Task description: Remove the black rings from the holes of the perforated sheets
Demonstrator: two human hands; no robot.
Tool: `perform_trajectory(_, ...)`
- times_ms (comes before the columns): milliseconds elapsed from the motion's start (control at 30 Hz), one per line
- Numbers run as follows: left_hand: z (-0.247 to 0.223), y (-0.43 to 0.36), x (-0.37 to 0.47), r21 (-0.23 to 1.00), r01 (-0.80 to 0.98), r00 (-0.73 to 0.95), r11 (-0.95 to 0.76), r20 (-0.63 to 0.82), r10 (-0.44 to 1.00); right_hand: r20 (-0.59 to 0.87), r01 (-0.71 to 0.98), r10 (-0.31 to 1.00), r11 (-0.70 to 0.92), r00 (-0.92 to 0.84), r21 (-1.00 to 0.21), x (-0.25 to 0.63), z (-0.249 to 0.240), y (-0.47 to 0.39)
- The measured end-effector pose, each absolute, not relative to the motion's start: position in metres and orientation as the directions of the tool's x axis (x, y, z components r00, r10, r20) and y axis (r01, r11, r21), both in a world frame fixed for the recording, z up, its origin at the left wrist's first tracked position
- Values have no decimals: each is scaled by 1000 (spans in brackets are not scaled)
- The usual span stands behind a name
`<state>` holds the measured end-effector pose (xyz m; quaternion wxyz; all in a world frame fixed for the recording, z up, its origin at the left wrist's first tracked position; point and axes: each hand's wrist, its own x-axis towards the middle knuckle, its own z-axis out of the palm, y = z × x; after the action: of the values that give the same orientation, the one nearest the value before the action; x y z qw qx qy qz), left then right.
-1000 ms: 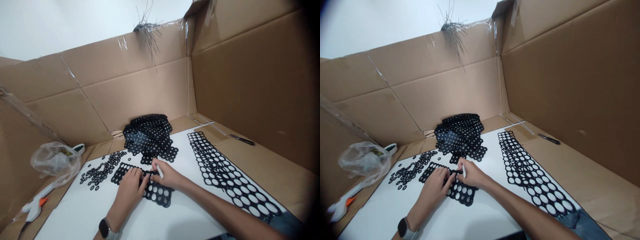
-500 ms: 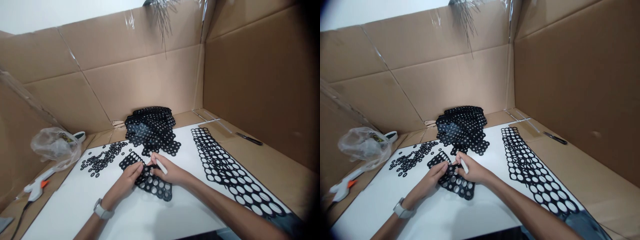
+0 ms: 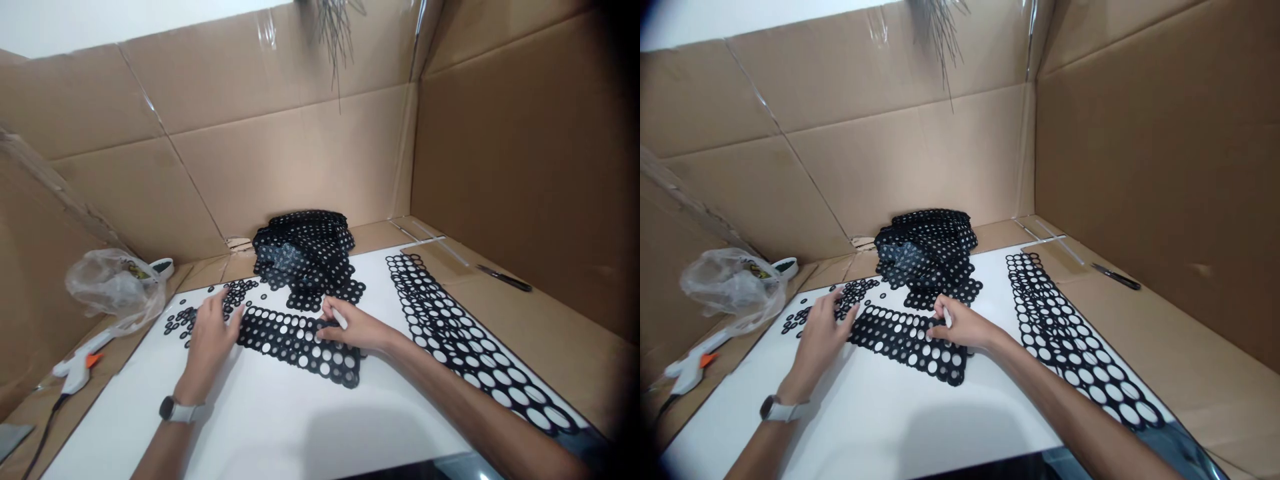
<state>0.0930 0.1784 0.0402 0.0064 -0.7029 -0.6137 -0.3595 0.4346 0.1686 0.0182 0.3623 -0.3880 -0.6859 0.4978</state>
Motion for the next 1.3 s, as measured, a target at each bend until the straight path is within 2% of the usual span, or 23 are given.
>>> perform_trajectory(200,30,143,180,412,777,364,-475,321,874,193,137,861,287,-470,-948,431,24,163)
perform_trajectory(267,29,137,192,426,754,431,-501,255,866,233,121,840,330,-491,-936,428,25,161)
perform_trajectory(467,34,134,186,575,650,524,-497,135,841,291,87,791,395,-538,-914,424,27,155)
perform_trajectory(600,35,133,181,756,543,482,-365,75,873,290,91,790,397,-539,-913,424,29,152)
perform_trajectory(667,33,135,179,790,520,439,-326,80,895,287,92,792,394,-538,-915,425,30,152)
perform_trajectory(767,29,143,171,798,520,370,-305,111,922,268,95,810,368,-522,-925,427,30,153)
perform_trajectory(967,28,156,154,794,530,232,-297,202,952,134,36,873,170,-469,-985,427,23,159)
perform_trajectory(1100,25,165,144,801,527,156,-284,238,959,144,23,865,176,-480,-984,428,26,159)
perform_trajectory(1300,29,192,92,775,604,-116,-186,316,942,100,90,894,154,-437,-984,435,34,160)
